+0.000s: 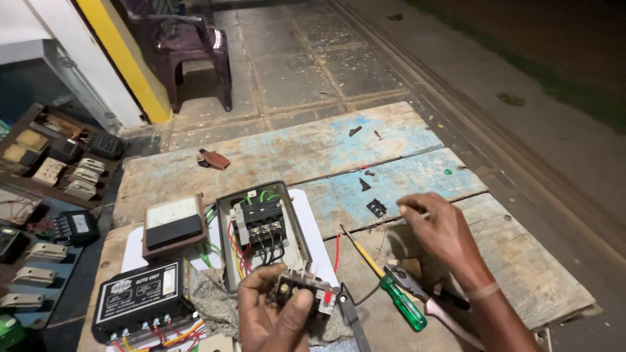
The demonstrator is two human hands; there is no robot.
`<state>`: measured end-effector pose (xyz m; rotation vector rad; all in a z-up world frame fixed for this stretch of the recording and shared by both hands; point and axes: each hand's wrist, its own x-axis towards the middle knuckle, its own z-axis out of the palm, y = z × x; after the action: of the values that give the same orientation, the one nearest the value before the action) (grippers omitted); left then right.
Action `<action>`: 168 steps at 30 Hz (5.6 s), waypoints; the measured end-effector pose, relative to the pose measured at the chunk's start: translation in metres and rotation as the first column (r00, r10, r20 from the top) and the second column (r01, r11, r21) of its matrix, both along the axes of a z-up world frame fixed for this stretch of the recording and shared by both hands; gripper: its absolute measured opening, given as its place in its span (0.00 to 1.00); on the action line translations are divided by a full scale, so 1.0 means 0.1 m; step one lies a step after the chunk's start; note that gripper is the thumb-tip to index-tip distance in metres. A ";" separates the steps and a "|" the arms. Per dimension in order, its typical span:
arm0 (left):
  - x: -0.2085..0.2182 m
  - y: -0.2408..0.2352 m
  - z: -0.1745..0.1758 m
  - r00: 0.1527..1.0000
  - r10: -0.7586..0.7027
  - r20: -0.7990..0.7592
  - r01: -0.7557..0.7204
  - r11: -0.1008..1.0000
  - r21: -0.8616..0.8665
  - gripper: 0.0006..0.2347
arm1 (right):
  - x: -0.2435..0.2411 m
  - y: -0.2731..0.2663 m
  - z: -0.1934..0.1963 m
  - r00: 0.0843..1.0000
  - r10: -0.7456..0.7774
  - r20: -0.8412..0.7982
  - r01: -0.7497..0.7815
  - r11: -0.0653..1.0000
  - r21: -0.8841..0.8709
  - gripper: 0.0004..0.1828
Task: The person rubs sandpaper against the pins of an electrical component. They then use a screwdriver to loosen and tighten screws on a contactor within an electrical enclosure.
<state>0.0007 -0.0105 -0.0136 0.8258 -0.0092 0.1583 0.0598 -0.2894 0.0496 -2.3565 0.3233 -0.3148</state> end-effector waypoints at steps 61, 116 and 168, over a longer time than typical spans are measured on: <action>0.00 0.01 0.16 0.941 -0.318 -0.118 0.326 0.944 0.056 0.44 | 0.43 0.10 -0.07 0.960 0.014 0.278 -0.071 0.978 0.195 0.10; 0.60 -1.04 1.03 0.804 -0.222 -0.551 0.470 -0.329 0.819 0.37 | -1.29 0.44 -0.33 0.951 0.212 -0.224 -0.248 0.958 -0.145 0.28; 1.27 0.74 1.00 0.932 -0.357 -0.060 0.013 -0.132 0.991 0.26 | 0.16 0.87 0.97 0.919 0.108 0.379 -0.108 0.994 -0.020 0.24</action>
<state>0.1279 0.0637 0.0866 2.4472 -0.5912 -0.0982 0.0757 -0.2026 0.1463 -2.2386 0.0062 -0.7043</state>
